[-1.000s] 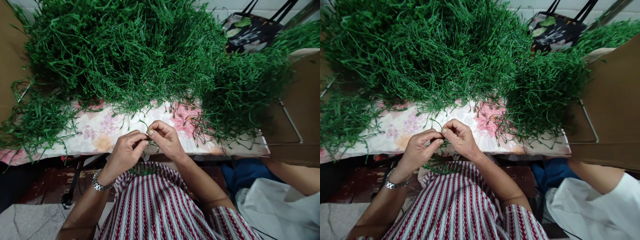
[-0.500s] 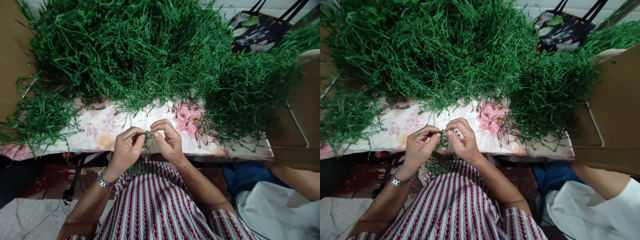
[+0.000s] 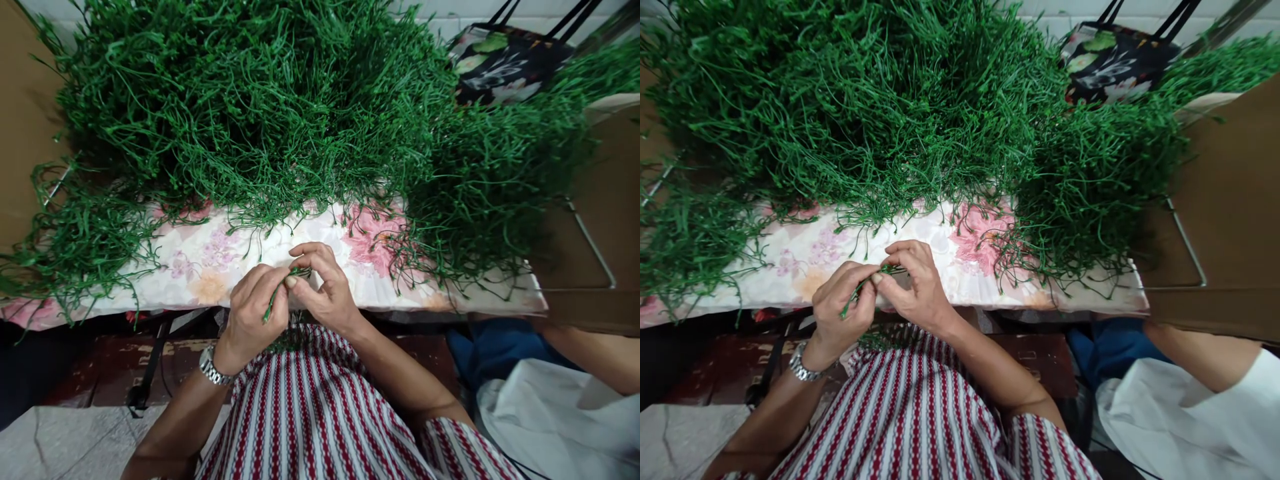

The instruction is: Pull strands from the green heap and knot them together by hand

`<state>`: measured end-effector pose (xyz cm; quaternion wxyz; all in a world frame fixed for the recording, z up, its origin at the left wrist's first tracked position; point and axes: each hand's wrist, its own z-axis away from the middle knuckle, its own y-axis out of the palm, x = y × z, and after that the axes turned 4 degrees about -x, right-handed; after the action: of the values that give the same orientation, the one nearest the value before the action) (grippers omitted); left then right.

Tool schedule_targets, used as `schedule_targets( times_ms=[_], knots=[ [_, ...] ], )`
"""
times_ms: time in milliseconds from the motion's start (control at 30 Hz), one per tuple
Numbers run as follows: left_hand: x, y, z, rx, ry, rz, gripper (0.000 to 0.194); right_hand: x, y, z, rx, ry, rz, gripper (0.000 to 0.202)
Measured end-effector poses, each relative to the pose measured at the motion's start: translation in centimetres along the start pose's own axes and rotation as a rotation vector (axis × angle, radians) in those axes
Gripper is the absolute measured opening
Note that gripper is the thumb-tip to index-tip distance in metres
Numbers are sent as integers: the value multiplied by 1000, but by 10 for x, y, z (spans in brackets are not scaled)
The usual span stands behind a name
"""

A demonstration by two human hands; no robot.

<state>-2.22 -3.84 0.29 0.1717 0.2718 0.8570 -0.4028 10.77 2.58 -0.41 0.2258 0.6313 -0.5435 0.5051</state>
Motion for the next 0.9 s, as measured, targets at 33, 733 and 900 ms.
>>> schedule_targets(
  times_ms=[33,733,900],
  knots=[
    [0,-1,0,22,5,3,23,-1,-1,0,12,14,-29,9],
    [-1,-15,-16,319,-307,221,13,-6,-25,-17,267,-249,134,12],
    [0,-17,-17,355,-344,268,13,-7,-30,-19,313,-366,195,6]
  ],
)
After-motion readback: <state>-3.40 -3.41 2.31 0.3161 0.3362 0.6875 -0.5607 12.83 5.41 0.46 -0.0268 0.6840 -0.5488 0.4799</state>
